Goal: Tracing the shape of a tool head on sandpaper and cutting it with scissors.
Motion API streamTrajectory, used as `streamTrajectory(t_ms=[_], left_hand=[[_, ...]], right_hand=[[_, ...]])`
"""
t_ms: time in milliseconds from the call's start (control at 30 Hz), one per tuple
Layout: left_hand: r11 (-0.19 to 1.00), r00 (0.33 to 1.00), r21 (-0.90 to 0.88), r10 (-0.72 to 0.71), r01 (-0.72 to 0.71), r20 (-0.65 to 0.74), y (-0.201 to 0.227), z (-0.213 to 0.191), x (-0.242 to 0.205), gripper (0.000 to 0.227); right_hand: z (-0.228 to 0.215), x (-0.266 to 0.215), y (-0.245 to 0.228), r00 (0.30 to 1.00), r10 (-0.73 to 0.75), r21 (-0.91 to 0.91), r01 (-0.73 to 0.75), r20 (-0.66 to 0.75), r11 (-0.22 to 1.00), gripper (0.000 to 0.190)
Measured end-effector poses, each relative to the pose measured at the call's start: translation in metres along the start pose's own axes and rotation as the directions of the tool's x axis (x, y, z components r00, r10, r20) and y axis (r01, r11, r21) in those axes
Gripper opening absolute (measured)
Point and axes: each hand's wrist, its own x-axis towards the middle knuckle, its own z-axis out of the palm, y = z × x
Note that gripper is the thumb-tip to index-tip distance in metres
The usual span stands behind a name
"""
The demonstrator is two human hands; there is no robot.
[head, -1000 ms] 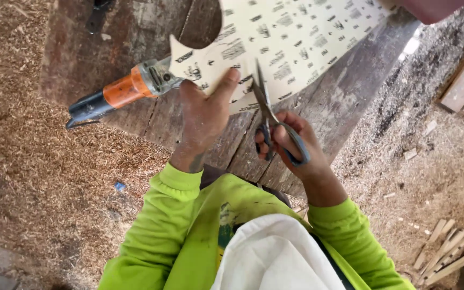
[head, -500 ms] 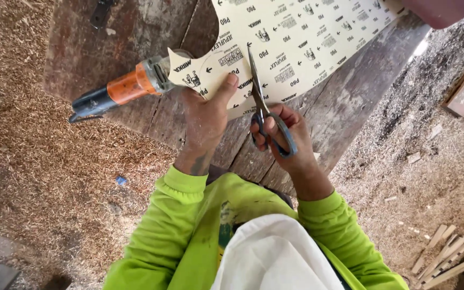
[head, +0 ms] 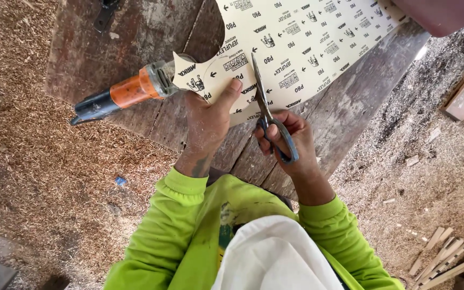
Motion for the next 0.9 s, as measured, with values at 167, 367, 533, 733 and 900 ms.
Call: streamTrajectory(t_ms=[167, 367, 533, 733, 900], left_hand=[[0.999, 1.000, -0.041, 0.000, 0.000, 0.010, 0.002, -0.001, 0.000, 0.020], [1.000, 1.000, -0.016, -0.007, 0.007, 0.005, -0.005, -0.005, 0.002, 0.018], [0.998, 0.999, -0.042, -0.039, 0.039, 0.009, -0.007, -0.008, 0.003, 0.019], [0.999, 0.998, 0.000, -0.054, 0.054, -0.029, -0.022, -0.014, 0.005, 0.023], [0.994, 0.992, 0.003, -0.106, 0.107, -0.066, -0.031, -0.022, 0.009, 0.024]], right_hand=[[-0.003, 0.000, -0.001, 1.000, 0.010, -0.041, -0.011, -0.015, 0.999, 0.030], [-0.006, 0.003, -0.001, 1.000, 0.017, -0.089, -0.018, -0.014, 0.996, 0.031], [-0.009, 0.005, 0.000, 1.000, 0.022, -0.098, -0.023, -0.008, 0.995, 0.030], [0.012, -0.001, -0.030, 0.973, 0.227, -0.228, -0.214, 0.032, 0.950, 0.050], [-0.008, -0.001, -0.058, 0.870, 0.457, -0.295, -0.394, 0.186, 0.870, 0.063]])
